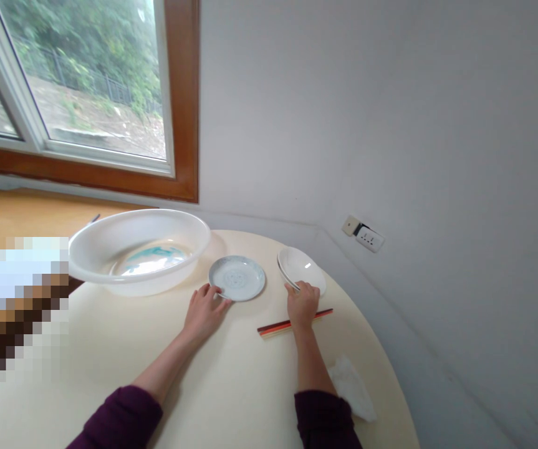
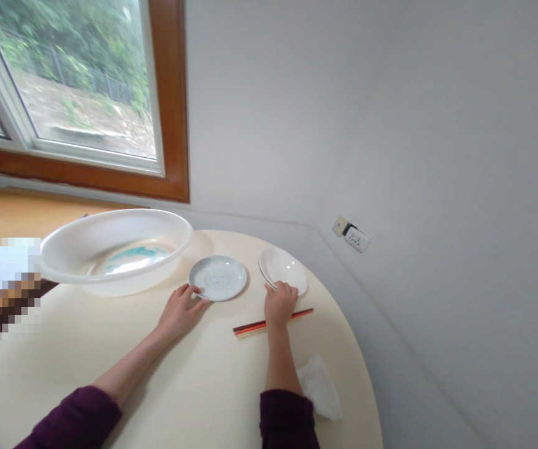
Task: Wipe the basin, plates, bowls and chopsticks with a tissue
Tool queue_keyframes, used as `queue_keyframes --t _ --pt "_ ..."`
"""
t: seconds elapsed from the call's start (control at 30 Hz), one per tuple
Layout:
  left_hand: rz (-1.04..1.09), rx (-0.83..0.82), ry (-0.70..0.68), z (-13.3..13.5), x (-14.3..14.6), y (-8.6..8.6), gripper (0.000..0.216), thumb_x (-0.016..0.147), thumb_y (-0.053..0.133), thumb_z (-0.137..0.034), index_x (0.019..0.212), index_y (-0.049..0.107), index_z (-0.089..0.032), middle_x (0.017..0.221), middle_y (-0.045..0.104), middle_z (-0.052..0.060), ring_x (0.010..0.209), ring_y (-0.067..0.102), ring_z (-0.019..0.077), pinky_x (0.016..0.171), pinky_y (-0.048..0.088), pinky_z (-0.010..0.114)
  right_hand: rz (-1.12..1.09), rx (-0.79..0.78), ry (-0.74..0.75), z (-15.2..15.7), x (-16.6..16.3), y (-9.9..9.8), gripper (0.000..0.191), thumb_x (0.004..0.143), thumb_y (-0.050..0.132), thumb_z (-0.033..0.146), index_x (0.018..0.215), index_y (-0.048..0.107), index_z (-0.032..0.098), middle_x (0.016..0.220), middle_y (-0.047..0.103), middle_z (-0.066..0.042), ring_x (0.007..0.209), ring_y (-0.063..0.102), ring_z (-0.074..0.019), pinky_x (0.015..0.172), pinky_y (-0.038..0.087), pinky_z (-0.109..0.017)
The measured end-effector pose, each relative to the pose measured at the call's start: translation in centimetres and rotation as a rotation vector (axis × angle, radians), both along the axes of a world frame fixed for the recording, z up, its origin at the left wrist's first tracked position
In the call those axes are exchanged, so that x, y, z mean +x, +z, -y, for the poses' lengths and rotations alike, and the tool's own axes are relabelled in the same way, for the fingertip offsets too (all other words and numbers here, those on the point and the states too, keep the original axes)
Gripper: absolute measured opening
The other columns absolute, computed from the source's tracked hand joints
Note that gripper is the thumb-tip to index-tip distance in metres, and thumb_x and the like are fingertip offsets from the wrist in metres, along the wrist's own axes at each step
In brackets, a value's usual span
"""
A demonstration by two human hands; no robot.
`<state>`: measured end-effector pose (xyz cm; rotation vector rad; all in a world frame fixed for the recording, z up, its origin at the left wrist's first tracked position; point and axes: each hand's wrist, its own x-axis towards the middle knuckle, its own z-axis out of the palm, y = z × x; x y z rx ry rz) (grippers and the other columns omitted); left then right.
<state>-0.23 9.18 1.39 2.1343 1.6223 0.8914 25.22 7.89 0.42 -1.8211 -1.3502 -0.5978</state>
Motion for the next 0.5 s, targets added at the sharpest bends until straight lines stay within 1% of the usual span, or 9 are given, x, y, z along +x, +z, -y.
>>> queue_keyframes --t 0.17,0.5 --pt "0.01 -0.011 0.0 -0.04 -0.03 -0.08 0.031 0.078 0.052 -0.042 0.096 0.058 -0.017 0.11 0.055 0.011 0.106 0.049 0.0258 0.095 0.035 0.04 -0.028 -0.019 -0.002 0.02 -0.06 -0.14 0.013 0.081 0.054 0.024 0.074 0.06 0.015 0.071 0.06 -0.009 0.075 0.043 -0.0241 0.074 0.034 -0.032" --pt "0.015 0.012 0.009 -0.12 0.0 -0.2 0.031 0.077 0.052 -0.043 0.095 0.059 -0.018 0.109 0.056 0.011 0.105 0.05 0.0259 0.095 0.036 0.041 -0.021 -0.044 0.005 -0.06 0.33 -0.46 0.012 0.081 0.054 0.023 0.072 0.059 0.015 0.07 0.06 -0.009 0.075 0.043 -0.0232 0.075 0.034 -0.032"
